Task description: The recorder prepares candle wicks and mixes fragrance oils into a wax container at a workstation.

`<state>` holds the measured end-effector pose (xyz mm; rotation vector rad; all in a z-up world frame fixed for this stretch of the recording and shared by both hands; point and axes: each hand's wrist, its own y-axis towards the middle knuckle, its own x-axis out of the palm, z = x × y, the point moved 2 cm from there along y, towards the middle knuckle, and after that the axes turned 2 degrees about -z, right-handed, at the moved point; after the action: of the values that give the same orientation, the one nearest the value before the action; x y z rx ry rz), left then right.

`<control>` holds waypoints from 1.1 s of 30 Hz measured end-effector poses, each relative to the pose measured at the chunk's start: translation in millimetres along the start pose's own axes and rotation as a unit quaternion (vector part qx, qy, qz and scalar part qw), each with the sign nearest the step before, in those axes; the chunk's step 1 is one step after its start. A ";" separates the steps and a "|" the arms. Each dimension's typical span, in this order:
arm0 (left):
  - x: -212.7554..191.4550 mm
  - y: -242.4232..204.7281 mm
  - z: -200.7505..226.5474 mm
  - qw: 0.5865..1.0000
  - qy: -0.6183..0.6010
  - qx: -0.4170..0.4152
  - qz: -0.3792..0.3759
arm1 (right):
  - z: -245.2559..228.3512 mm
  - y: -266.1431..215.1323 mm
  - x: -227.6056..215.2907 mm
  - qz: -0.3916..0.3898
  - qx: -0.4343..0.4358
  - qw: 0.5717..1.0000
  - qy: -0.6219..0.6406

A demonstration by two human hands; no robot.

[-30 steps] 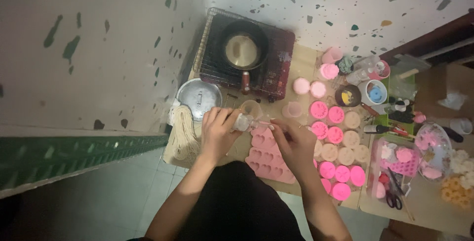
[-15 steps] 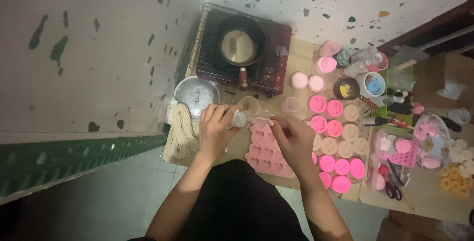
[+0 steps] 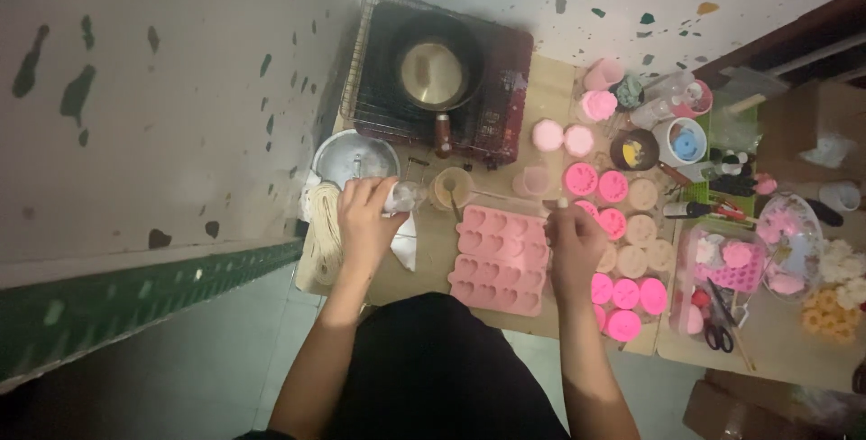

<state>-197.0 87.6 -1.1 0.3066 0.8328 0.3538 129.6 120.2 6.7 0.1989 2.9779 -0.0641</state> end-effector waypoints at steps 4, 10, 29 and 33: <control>-1.9 -9.5 -4.1 0.999 -0.018 -0.041 0.002 | 44.7 14.0 12.9 0.040 0.013 0.997 -0.065; -0.8 -22.0 -4.8 0.998 -0.009 -0.057 -0.024 | 21.9 15.6 43.2 0.003 -0.051 0.970 -0.239; 14.8 -13.2 1.6 0.998 -0.042 -0.037 -0.022 | -10.8 3.8 48.5 -0.005 -0.207 0.930 -0.302; 21.5 -10.3 0.7 0.999 -0.026 -0.020 -0.020 | -19.2 -9.4 28.7 0.040 -0.131 0.970 -0.202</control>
<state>-181.2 87.3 -19.0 0.2610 0.7787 0.3235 97.3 115.6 21.5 0.2396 2.5357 0.2661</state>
